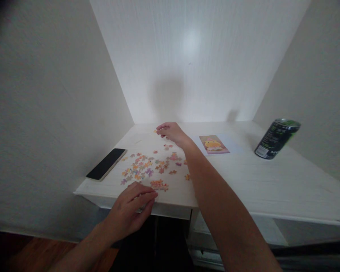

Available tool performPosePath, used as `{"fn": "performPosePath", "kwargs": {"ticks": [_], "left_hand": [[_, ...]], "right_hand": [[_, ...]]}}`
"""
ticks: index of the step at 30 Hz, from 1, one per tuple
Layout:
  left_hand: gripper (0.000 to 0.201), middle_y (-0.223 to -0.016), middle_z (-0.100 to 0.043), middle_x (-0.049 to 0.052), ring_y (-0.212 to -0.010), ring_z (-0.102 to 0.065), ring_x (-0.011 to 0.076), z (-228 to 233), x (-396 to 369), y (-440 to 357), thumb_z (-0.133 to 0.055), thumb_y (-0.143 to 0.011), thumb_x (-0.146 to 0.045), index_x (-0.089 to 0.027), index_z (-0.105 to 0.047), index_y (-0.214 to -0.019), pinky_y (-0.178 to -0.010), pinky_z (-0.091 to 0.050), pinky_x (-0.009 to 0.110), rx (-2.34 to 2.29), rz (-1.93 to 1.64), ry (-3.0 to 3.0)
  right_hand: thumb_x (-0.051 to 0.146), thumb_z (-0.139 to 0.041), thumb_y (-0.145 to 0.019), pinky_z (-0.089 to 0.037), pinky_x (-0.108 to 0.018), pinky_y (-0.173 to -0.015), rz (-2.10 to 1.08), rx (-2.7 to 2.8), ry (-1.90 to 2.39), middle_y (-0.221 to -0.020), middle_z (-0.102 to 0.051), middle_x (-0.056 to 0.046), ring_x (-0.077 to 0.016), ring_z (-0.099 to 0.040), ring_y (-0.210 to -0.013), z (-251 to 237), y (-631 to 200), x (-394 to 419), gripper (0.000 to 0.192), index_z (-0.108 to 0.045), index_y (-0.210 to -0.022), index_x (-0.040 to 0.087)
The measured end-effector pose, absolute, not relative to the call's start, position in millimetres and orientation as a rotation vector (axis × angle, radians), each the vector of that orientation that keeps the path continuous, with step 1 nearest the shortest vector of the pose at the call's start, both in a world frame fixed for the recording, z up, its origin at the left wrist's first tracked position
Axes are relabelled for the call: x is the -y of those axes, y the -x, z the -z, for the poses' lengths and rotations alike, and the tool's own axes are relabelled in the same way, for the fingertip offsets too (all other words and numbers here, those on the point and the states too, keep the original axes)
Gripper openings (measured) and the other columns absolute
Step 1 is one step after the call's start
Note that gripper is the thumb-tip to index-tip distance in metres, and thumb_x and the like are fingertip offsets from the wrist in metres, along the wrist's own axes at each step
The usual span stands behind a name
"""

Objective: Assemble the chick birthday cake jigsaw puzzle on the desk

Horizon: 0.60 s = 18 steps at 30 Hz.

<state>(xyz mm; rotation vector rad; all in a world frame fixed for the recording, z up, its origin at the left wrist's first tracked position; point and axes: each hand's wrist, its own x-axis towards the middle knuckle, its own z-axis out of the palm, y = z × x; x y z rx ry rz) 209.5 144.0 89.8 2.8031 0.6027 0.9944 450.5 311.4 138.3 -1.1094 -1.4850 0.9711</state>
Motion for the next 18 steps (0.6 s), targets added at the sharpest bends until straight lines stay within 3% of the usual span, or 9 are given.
{"fn": "performPosePath", "kwargs": {"ticks": [4,11,14,18], "left_hand": [[0.039,-0.127,-0.059,0.01,-0.115,-0.053,0.0254,-99,-140,-224,-0.059,-0.089,-0.028,-0.022,-0.054,-0.127,-0.099,-0.045,0.046,-0.713,-0.699,-2.868],[0.046,-0.131,-0.055,0.013,-0.12,-0.049,0.031,-95,-152,-219,-0.057,-0.089,-0.04,-0.018,-0.052,-0.131,-0.103,-0.042,0.053,-0.943,-0.656,-2.924],[0.042,-0.129,-0.057,0.012,-0.119,-0.049,0.0314,-98,-160,-218,-0.055,-0.09,-0.04,-0.019,-0.055,-0.126,-0.102,-0.04,0.054,-1.037,-0.665,-2.924],[0.031,-0.127,-0.057,0.012,-0.119,-0.049,0.0296,-107,-170,-233,-0.048,-0.092,-0.028,-0.019,-0.059,-0.12,-0.102,-0.04,0.053,-1.048,-0.723,-2.9]], "right_hand": [[0.02,-0.068,-0.076,-0.045,-0.024,-0.058,-0.83,1.703,1.2,-0.076,-0.07,-0.007,-0.0113,-0.059,-0.061,-140,-468,-298,0.014,-0.068,-0.088,0.013],[0.024,-0.063,-0.082,-0.047,-0.024,-0.054,-0.912,1.859,1.354,-0.077,-0.072,-0.006,-0.0123,-0.062,-0.06,-126,-468,-232,0.013,-0.067,-0.091,0.015],[0.023,-0.063,-0.081,-0.048,-0.026,-0.06,-0.851,2.03,1.248,-0.075,-0.071,-0.004,-0.0133,-0.062,-0.064,-116,-462,-197,0.01,-0.068,-0.086,0.016],[0.022,-0.058,-0.086,-0.049,-0.03,-0.073,-0.555,2.116,1.296,-0.087,-0.072,-0.005,-0.016,-0.064,-0.077,-108,-465,-162,0.013,-0.069,-0.092,0.02]]}}
